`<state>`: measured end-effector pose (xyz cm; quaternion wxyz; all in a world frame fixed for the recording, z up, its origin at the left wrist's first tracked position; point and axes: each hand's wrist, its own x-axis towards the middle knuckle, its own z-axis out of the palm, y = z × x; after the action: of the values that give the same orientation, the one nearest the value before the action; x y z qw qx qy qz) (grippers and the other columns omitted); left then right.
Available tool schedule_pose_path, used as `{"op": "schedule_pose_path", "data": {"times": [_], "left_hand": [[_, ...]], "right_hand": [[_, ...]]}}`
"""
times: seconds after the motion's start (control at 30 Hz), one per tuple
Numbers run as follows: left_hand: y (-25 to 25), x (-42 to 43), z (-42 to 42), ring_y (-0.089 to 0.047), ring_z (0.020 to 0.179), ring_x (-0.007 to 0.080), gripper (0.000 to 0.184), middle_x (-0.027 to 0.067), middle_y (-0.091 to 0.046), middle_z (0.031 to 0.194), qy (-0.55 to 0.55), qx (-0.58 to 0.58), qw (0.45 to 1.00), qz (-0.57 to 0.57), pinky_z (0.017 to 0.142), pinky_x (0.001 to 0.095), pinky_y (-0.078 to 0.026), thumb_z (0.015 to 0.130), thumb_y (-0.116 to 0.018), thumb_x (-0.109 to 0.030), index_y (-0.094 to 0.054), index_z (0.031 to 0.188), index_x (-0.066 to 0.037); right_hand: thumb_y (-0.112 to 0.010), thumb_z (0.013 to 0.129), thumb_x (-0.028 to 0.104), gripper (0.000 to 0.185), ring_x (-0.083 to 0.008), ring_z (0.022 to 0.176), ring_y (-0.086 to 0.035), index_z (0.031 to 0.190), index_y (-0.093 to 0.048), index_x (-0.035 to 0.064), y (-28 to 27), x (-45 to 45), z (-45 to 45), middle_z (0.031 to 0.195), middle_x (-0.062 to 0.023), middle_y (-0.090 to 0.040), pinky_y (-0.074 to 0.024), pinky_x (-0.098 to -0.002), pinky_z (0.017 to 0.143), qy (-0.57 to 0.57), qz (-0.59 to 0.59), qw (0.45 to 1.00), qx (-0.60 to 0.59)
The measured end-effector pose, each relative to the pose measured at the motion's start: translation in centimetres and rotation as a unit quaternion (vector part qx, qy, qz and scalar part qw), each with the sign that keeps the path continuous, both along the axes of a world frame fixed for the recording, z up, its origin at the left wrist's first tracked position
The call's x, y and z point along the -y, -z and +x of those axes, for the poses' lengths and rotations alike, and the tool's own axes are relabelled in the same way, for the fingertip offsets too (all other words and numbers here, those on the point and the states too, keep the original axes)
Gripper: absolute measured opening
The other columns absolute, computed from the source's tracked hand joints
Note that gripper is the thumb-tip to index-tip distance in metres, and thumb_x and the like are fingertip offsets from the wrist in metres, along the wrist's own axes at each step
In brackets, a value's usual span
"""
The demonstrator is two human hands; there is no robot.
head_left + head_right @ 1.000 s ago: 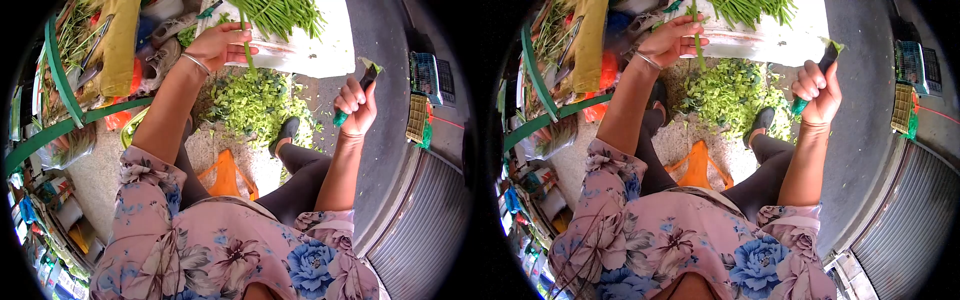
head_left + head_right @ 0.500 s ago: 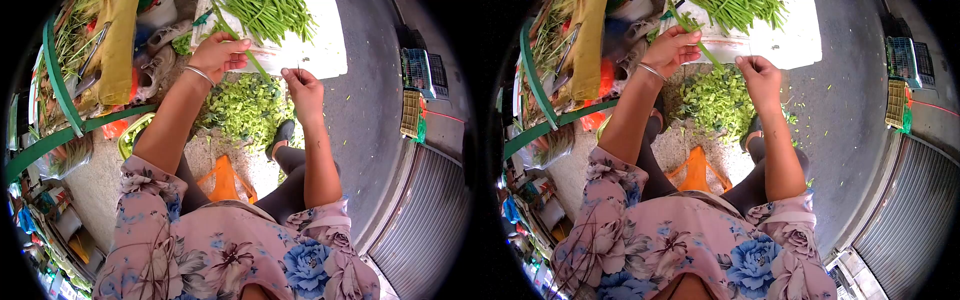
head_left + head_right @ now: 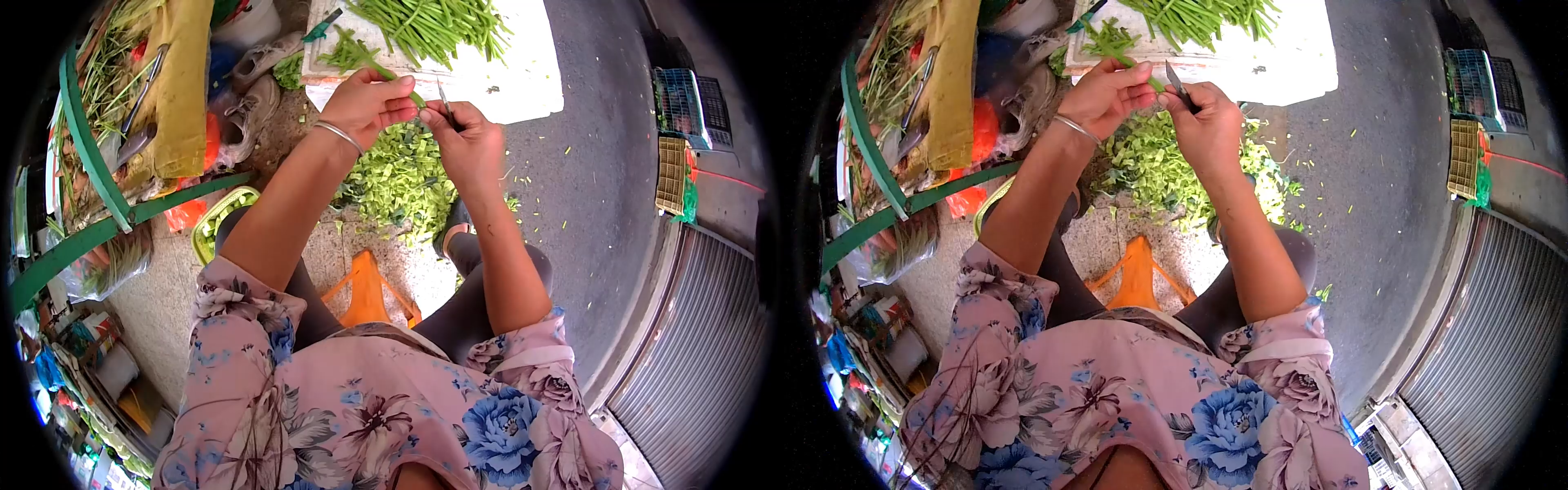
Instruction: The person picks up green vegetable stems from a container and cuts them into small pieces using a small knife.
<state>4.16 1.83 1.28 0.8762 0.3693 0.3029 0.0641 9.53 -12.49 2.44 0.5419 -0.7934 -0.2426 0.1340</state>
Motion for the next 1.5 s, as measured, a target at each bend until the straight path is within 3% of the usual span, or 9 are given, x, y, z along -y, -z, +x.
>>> {"op": "schedule_pose_path", "data": {"times": [0.13, 0.4, 0.47, 0.63, 0.73, 0.83, 1.17, 1.3, 1.5], "left_hand": [[0.4, 0.0, -0.2, -0.058, 0.070, 0.0144, 0.015, 0.0062, -0.059, 0.078, 0.008, 0.037, 0.994, -0.106, 0.065, 0.0256, -0.052, 0.076, -0.063, -0.008, -0.053, 0.086, -0.001], [-0.1, 0.3, 0.1, -0.059, 0.073, 0.0153, 0.012, 0.0068, -0.059, 0.079, 0.007, 0.067, 0.991, -0.116, 0.070, 0.0269, -0.050, 0.079, -0.059, -0.006, -0.055, 0.088, -0.001], [-0.1, 0.4, 0.1, -0.059, 0.073, 0.0156, 0.011, 0.0070, -0.059, 0.079, 0.010, 0.072, 0.991, -0.114, 0.070, 0.0272, -0.051, 0.079, -0.059, -0.006, -0.055, 0.088, -0.001], [-0.3, -0.1, -0.2, -0.059, 0.080, 0.0153, 0.011, 0.0055, -0.058, 0.084, 0.019, 0.084, 0.991, -0.098, 0.075, 0.0266, -0.051, 0.081, -0.058, -0.009, -0.055, 0.089, -0.003], [-0.3, -0.3, -0.2, -0.059, 0.079, 0.0155, 0.011, 0.0044, -0.058, 0.085, 0.028, 0.073, 0.995, -0.069, 0.074, 0.0268, -0.051, 0.080, -0.059, -0.009, -0.054, 0.089, -0.004], [-0.6, 0.1, -0.5, -0.059, 0.077, 0.0149, 0.013, 0.0038, -0.058, 0.085, 0.005, 0.082, 0.995, -0.050, 0.072, 0.0265, -0.052, 0.080, -0.059, -0.009, -0.054, 0.091, -0.004], [-1.0, -1.8, -2.0, -0.059, 0.076, 0.0149, 0.033, 0.0051, -0.058, 0.088, 0.130, 0.023, 0.991, 0.005, 0.070, 0.0274, -0.050, 0.081, -0.058, -0.014, -0.050, 0.111, -0.001], [-1.3, -2.6, -2.5, -0.059, 0.078, 0.0149, 0.038, 0.0045, -0.057, 0.091, 0.218, 0.064, 0.974, 0.020, 0.072, 0.0292, -0.050, 0.081, -0.057, -0.014, -0.047, 0.116, -0.002], [-1.6, -3.2, -3.1, -0.059, 0.081, 0.0166, 0.039, 0.0053, -0.056, 0.095, 0.236, 0.071, 0.968, 0.038, 0.073, 0.0280, -0.050, 0.082, -0.056, -0.011, -0.046, 0.119, -0.004]], "right_hand": [[-0.066, 0.074, 0.008, 0.014, -0.0087, 0.054, -0.050, 0.084, -0.063, -0.0018, 0.3, -0.5, -0.3, 0.069, -0.0045, -0.059, -0.0417, -0.0212, 0.051, 0.017, 0.089, 0.993, -0.070], [-0.063, 0.077, 0.009, 0.015, -0.0065, 0.058, -0.055, 0.088, -0.061, -0.0011, -1.1, -0.5, 0.6, 0.069, -0.0039, -0.061, -0.0372, -0.0179, 0.045, 0.066, 0.115, 0.956, -0.260], [-0.062, 0.078, 0.010, 0.017, -0.0069, 0.057, -0.055, 0.091, -0.059, 0.0004, -0.9, -0.4, 1.3, 0.072, -0.0045, -0.061, -0.0343, -0.0174, 0.043, 0.120, 0.220, 0.915, -0.316], [-0.060, 0.081, 0.015, 0.017, -0.0092, 0.061, -0.056, 0.090, -0.054, 0.0023, -2.0, 1.7, 4.7, 0.080, -0.0072, -0.061, -0.0346, -0.0162, 0.042, 0.202, 0.283, 0.893, -0.287], [-0.060, 0.080, 0.018, 0.018, -0.0075, 0.058, -0.054, 0.088, -0.055, 0.0019, -2.5, 1.5, 4.0, 0.077, -0.0076, -0.061, -0.0325, -0.0156, 0.041, 0.096, 0.208, 0.941, -0.251], [-0.064, 0.078, 0.017, 0.019, -0.0024, 0.051, -0.041, 0.089, -0.060, 0.0017, -1.8, 0.4, 1.9, 0.064, 0.0019, -0.053, -0.0290, -0.0162, 0.043, 0.024, 0.100, 0.977, -0.189], [-0.059, 0.081, 0.015, 0.014, -0.0035, 0.050, -0.035, 0.079, -0.058, 0.0016, -0.9, -0.7, 0.6, 0.054, 0.0059, -0.042, -0.0284, -0.0191, 0.045, -0.101, 0.001, 0.988, -0.116], [-0.059, 0.081, 0.016, 0.014, -0.0036, 0.050, -0.035, 0.080, -0.057, 0.0019, 0.2, -0.8, 1.6, 0.056, 0.0057, -0.043, -0.0283, -0.0191, 0.045, -0.100, 0.050, 0.985, -0.133], [-0.060, 0.081, 0.020, 0.019, -0.0029, 0.048, -0.037, 0.085, -0.058, 0.0006, -0.4, 0.7, 4.4, 0.062, 0.0026, -0.050, -0.0299, -0.0184, 0.042, 0.112, 0.071, 0.978, -0.162]]}}
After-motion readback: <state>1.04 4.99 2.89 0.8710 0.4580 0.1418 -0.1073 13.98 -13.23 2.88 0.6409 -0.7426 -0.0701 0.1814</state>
